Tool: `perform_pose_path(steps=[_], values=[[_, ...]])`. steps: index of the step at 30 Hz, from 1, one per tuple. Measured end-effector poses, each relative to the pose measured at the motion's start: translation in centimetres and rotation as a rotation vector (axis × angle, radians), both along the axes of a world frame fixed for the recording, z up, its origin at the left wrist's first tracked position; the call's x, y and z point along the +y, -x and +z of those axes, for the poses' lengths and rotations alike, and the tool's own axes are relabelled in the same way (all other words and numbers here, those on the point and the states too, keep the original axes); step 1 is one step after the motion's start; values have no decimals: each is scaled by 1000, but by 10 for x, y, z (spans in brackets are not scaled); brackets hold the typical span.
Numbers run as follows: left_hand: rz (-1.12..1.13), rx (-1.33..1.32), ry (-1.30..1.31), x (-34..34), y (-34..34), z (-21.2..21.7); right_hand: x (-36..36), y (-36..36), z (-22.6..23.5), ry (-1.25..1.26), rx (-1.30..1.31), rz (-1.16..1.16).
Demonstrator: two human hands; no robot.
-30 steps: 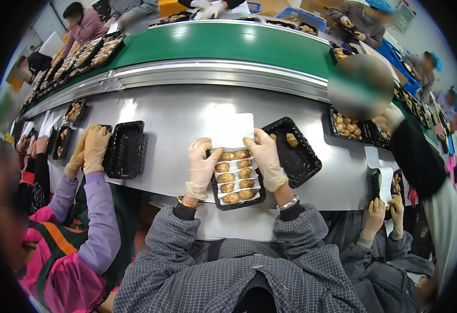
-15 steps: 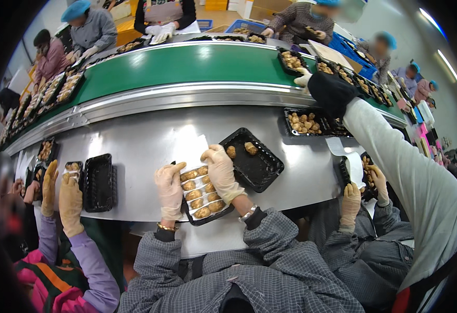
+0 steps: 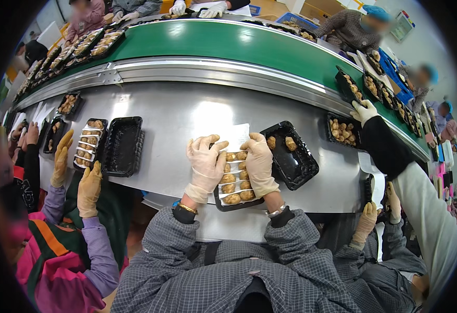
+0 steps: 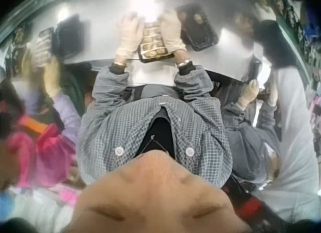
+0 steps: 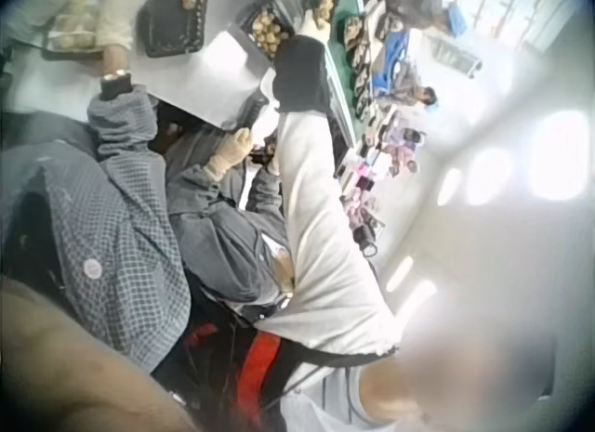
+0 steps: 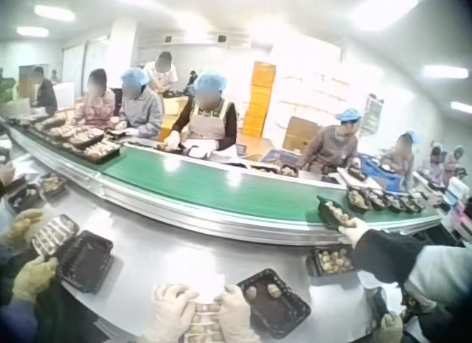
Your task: The person picks ginger roots from a bulk tray, wipes each piece with a paper towel, and places them into a black plastic tray with compartments. The person repeats this process for multiple pieces, then moves the filled tray onto a conveyor belt.
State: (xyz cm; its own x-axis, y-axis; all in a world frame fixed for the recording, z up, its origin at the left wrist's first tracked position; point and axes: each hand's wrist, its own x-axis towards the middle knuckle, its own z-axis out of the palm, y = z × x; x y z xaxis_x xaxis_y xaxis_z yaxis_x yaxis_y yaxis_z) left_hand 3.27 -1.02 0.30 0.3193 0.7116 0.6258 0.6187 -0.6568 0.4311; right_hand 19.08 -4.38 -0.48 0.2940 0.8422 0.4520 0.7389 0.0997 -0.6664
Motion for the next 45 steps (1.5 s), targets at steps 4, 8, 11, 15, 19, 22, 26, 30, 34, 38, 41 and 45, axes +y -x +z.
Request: perform_pose_path(steps=[4,8,11,15,19,22,26,30,34,38,41,45], values=[[-138,80,79,9,-10,3,1,-1,5,31,15,21],[-146,131,124,14,-8,2,6,-2,5,16,-79,9],[-248,21,213,18,-6,-7,-7,-2,39,13,-169,-38],[-228,53,239,16,-14,-1,-10,-69,22,70,-15,-233],[-195,56,369,10,-7,-4,1,-78,23,451,61,-116],[-198,80,376,9,-6,-2,7,-88,-3,406,-27,-65],[-187,154,361,9,-5,0,7,-82,-2,380,-162,-109],[-227,192,301,12,-9,3,-1,-105,-10,292,432,-77],[-297,166,286,23,-3,-8,-6,-65,36,249,615,111],[-262,183,339,15,-3,3,1,-56,23,235,604,184],[-262,178,333,16,-7,1,0,-47,22,245,658,253],[-270,199,329,14,-9,3,-3,-41,32,67,199,253]])
